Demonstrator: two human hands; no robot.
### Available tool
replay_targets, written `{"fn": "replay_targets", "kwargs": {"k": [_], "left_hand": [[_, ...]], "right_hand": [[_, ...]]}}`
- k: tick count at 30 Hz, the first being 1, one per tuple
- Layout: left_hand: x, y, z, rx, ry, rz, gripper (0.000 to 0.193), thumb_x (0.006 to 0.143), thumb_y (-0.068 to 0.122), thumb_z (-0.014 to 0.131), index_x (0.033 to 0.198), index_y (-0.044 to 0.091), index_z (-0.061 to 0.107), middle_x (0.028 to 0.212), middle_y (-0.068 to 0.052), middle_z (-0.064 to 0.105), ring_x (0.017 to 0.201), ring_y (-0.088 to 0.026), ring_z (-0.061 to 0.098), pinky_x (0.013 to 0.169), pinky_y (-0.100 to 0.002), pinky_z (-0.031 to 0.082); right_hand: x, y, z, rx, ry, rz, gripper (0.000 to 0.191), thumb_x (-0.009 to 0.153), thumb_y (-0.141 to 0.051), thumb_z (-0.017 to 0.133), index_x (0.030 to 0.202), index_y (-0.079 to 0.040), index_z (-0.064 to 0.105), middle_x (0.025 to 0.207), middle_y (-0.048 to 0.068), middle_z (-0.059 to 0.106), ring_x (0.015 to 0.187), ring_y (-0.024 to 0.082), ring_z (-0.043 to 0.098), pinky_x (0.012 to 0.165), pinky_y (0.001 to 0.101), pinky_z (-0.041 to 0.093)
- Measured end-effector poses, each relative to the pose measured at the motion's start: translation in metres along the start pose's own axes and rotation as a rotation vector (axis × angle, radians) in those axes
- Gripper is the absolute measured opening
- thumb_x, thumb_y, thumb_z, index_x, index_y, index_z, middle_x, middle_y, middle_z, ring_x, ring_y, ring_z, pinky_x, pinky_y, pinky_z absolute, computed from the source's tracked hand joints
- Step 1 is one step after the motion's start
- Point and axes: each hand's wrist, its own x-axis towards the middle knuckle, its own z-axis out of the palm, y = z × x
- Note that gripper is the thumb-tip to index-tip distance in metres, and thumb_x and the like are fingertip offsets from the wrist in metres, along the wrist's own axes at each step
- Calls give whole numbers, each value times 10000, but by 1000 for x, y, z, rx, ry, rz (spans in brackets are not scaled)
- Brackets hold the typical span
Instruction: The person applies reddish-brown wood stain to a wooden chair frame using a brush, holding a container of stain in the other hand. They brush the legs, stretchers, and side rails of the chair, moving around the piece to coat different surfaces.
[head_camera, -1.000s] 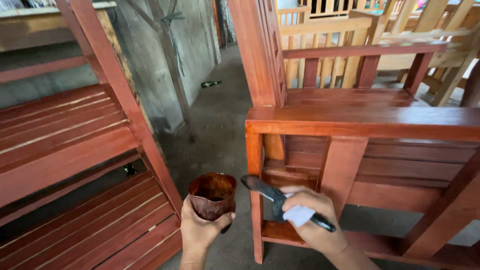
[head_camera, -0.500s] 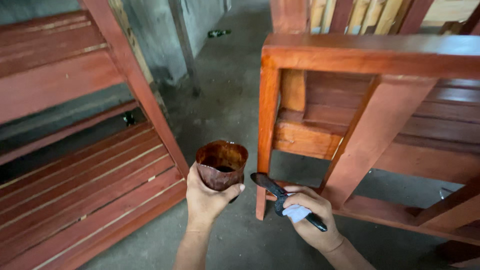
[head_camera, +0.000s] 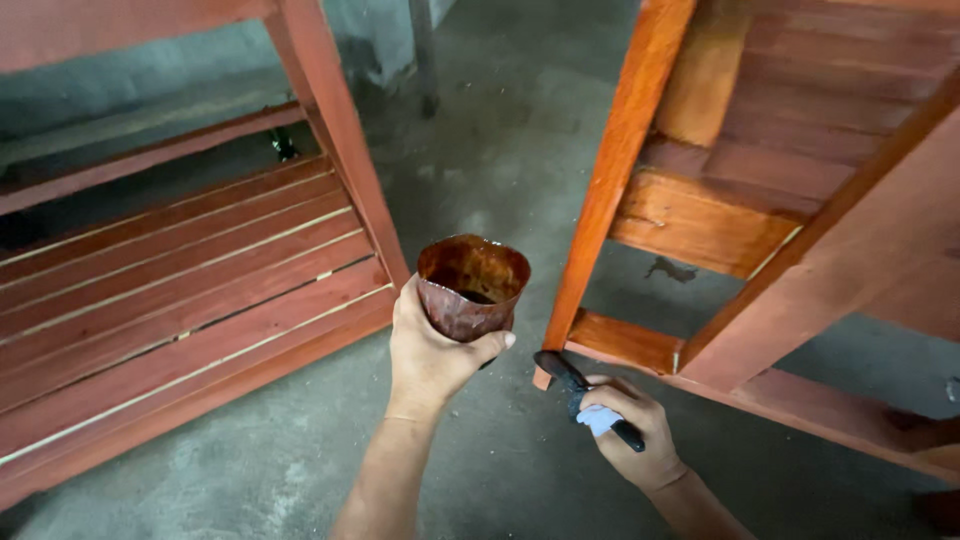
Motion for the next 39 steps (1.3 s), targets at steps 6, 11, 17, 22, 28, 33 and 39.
{"fn": "replay_targets", "kwargs": {"k": [6, 11, 17, 22, 28, 33, 39], "left_hand": [[2, -7, 0, 62, -22, -83, 1029, 435, 252, 992, 1314, 36, 502, 1279, -121, 637, 1179, -235, 659, 1012, -362, 549], [6, -10, 0, 141, -63, -132, 1108, 437, 285, 1009, 1364, 56, 445, 1311, -117, 572, 1226, -238, 610, 1052, -361, 527], [1, -15, -4, 115, -43, -72, 1114, 422, 281, 1010, 1363, 38, 466, 1310, -128, 575, 1218, -249, 609, 1044, -371, 527], [-4, -12, -16, 53, -39, -21, 1076, 412, 273, 1000, 1331, 21, 499, 1283, -132, 617, 1191, -248, 644, 1027, -368, 537], [-13, 0, -31, 90, -22, 74, 1033, 397, 260, 1024, 1286, 22, 554, 1242, -133, 663, 1193, -279, 613, 1020, -389, 510], [-17, 13, -34, 14, -64, 38, 1010, 402, 274, 988, 1277, 33, 548, 1228, -101, 680, 1173, -238, 656, 1024, -362, 533], [-19, 17, -36, 50, -40, 44, 1021, 400, 251, 1003, 1286, 26, 549, 1248, -122, 655, 1191, -259, 623, 1023, -380, 516]], "right_hand": [[-16, 32, 14, -85, -118, 54, 287, 624, 63, 692, 882, -64, 699, 965, 104, 720, 930, 266, 723, 813, 368, 546], [-22, 47, 36, -145, -147, 72, 300, 609, 51, 700, 870, -97, 696, 953, 99, 713, 1015, 302, 700, 841, 402, 546], [-22, 52, 65, -171, -230, 208, 311, 636, 33, 746, 909, -107, 693, 985, 79, 740, 982, 311, 702, 837, 402, 547], [-11, 26, 67, -104, -108, 177, 311, 666, 52, 726, 944, -85, 711, 971, 87, 747, 933, 281, 736, 822, 362, 565], [30, -51, 23, -11, 69, -9, 270, 702, 83, 696, 935, -53, 701, 993, 110, 748, 977, 217, 749, 874, 301, 560], [55, -112, -11, -98, 169, -74, 230, 739, 61, 753, 929, -46, 679, 1013, 120, 739, 1058, 229, 744, 883, 303, 563], [47, -103, -6, -45, 72, -47, 233, 695, 60, 702, 910, -31, 696, 930, 105, 727, 1024, 248, 745, 850, 332, 565]]}}
